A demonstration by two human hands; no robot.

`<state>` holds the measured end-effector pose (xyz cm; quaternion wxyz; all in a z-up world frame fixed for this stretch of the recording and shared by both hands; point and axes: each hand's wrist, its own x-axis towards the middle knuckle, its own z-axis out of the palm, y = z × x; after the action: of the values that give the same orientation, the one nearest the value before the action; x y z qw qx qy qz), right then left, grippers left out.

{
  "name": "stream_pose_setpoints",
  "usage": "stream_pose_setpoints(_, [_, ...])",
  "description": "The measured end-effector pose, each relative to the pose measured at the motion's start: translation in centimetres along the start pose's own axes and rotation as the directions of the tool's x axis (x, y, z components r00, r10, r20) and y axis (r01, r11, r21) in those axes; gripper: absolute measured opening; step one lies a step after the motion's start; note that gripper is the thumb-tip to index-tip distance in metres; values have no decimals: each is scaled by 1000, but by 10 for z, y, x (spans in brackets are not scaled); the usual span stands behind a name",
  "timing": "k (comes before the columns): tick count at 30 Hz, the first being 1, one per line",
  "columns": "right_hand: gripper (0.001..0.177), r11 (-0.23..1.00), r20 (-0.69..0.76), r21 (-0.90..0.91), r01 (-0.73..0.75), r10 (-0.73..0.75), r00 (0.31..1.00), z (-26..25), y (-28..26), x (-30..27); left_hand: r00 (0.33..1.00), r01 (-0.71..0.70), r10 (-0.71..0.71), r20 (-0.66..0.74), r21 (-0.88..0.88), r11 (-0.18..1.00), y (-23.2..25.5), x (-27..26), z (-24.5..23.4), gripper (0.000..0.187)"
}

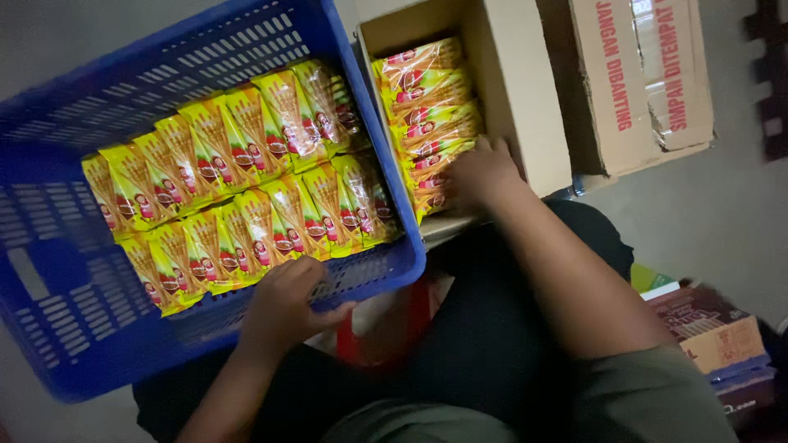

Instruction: The person transfers yellow snack packets from a blue plastic basket into a cardboard box. They pick up packets one by one or in small groups and place them into the box, arranging them in rows.

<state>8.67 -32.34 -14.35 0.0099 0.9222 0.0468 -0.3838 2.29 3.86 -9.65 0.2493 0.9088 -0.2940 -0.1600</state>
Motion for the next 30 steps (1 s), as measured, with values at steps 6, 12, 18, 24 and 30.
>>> stream_pose_setpoints(6, [61, 967, 66, 198, 161, -177, 982, 8, -6, 23, 998, 37, -34, 56, -53, 998, -3, 2, 2, 45])
stream_pose_setpoints(12, [44, 940, 76, 340, 25, -54, 996, 40, -10, 52, 999, 8, -6, 41, -47, 999, 4, 8, -2, 44])
stream_pose_setpoints(18, [46, 942, 59, 334, 7, -28, 998, 69, -2, 75, 998, 34, -29, 50, -105, 994, 8, 9, -6, 40])
stream_pose_setpoints(24, [55, 885, -21, 417, 208, -220, 975, 9, -8, 37, 998, 45, -41, 47, -88, 995, 8, 9, -7, 43])
stream_pose_setpoints(30, [33, 832, -43, 449, 326, -344, 938, 34, -12, 52, 996, 59, -52, 68, -106, 993, 14, 9, -10, 45])
